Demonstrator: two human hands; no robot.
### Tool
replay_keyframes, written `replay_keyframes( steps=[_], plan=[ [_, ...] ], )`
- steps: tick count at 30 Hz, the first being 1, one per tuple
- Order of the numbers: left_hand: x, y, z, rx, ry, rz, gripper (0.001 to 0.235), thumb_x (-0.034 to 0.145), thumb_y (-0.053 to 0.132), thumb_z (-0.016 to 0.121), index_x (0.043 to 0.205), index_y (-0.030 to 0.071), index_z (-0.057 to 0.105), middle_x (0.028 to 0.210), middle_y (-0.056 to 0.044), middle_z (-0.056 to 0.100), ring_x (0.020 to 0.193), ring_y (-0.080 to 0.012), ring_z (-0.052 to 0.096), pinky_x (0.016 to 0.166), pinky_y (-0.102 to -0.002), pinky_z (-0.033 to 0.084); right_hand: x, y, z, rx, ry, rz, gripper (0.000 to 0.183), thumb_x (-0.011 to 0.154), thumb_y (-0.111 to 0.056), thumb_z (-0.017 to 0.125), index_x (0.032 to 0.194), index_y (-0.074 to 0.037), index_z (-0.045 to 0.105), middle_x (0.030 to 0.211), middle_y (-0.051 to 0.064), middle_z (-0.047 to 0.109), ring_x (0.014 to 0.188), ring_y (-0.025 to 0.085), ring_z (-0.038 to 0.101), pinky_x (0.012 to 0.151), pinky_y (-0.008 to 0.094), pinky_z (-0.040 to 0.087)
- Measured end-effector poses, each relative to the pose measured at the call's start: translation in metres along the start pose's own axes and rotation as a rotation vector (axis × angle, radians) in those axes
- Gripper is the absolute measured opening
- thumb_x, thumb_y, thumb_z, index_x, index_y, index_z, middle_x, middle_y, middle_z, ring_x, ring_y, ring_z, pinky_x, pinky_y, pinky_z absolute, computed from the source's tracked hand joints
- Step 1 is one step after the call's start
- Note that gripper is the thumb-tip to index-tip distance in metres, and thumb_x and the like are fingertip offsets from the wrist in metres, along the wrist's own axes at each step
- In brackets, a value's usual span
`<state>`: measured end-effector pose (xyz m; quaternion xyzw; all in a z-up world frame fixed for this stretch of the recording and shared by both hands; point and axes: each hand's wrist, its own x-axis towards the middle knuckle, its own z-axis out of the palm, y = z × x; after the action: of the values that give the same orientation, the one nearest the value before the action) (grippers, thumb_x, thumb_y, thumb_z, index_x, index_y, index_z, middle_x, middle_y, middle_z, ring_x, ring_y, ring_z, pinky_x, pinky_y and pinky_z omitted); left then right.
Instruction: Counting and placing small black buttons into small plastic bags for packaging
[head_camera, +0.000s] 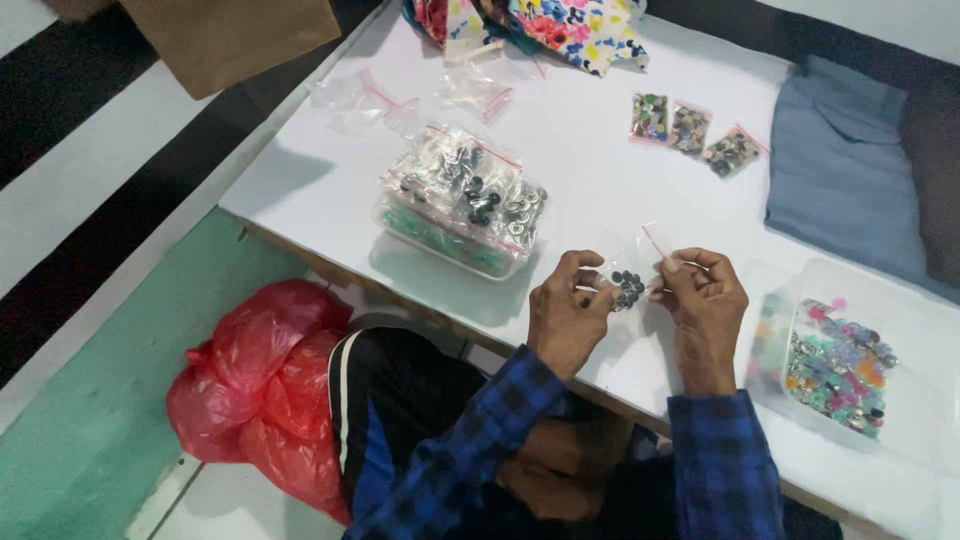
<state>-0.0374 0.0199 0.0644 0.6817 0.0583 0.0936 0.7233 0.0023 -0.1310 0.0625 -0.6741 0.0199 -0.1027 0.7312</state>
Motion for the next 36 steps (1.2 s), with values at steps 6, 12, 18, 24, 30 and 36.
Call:
replay_keyframes(
  steps=[6,12,18,24,30,36],
  plan=[
    [-0.019,0.035,-0.034,0.106,0.188,0.118,0.026,0.086,0.005,0.074,0.11,0.016,0.07,0.087,-0.01,0.077,0.074,-0.0254,0.078,0.067,-0.032,0.061,-0.018,-0.043,0.04,0.077,-0.044,-0.015,0.023,0.097,-0.014,0.074,0.112,-0.005,0.06,0.093,0.008,0.065,0.074,0.014,0.068,0.064,0.023,0.062],
    [-0.011,0.089,-0.088,0.156,0.419,0.25,0.029,0.084,0.01,0.076,0.112,0.017,0.071,0.088,-0.008,0.077,0.078,-0.0243,0.078,0.076,-0.039,0.061,0.011,-0.073,0.103,-0.049,-0.226,-0.226,0.03,0.094,-0.02,0.081,0.111,-0.003,0.063,0.088,0.009,0.068,0.079,0.012,0.067,0.075,0.025,0.06],
    [0.039,0.085,-0.145,0.476,0.624,0.39,0.019,0.086,0.014,0.076,0.103,0.017,0.068,0.083,-0.005,0.076,0.076,-0.0228,0.073,0.075,-0.039,0.055,0.051,-0.068,0.179,-0.207,-0.347,-0.37,0.025,0.087,-0.021,0.085,0.104,-0.011,0.069,0.079,0.007,0.073,0.07,0.009,0.069,0.066,0.024,0.054],
    [0.066,0.053,-0.157,0.697,0.748,0.331,0.017,0.082,0.019,0.076,0.093,0.028,0.066,0.081,0.011,0.066,0.081,-0.0147,0.064,0.091,-0.044,0.045,0.057,-0.053,0.213,-0.483,-0.27,-0.38,0.02,0.082,-0.025,0.084,0.099,-0.019,0.073,0.078,-0.001,0.074,0.074,0.016,0.072,0.073,0.033,0.056],
    [0.074,0.039,-0.157,0.642,0.763,0.35,0.033,0.086,0.018,0.074,0.117,0.025,0.068,0.115,0.0,0.06,0.107,-0.0301,0.062,0.095,-0.054,0.046,0.073,-0.019,0.219,-0.605,-0.276,-0.601,0.028,0.086,-0.032,0.084,0.112,-0.024,0.077,0.12,0.003,0.071,0.111,0.035,0.066,0.097,0.055,0.052],
    [0.077,0.032,-0.158,0.604,0.724,0.419,0.016,0.098,0.023,0.065,0.111,0.025,0.074,0.117,-0.001,0.064,0.113,-0.0325,0.063,0.098,-0.056,0.045,0.069,-0.012,0.221,-0.511,-0.319,-0.478,0.026,0.091,-0.034,0.075,0.115,-0.023,0.077,0.117,0.004,0.075,0.116,0.035,0.066,0.102,0.051,0.051]
  ],
)
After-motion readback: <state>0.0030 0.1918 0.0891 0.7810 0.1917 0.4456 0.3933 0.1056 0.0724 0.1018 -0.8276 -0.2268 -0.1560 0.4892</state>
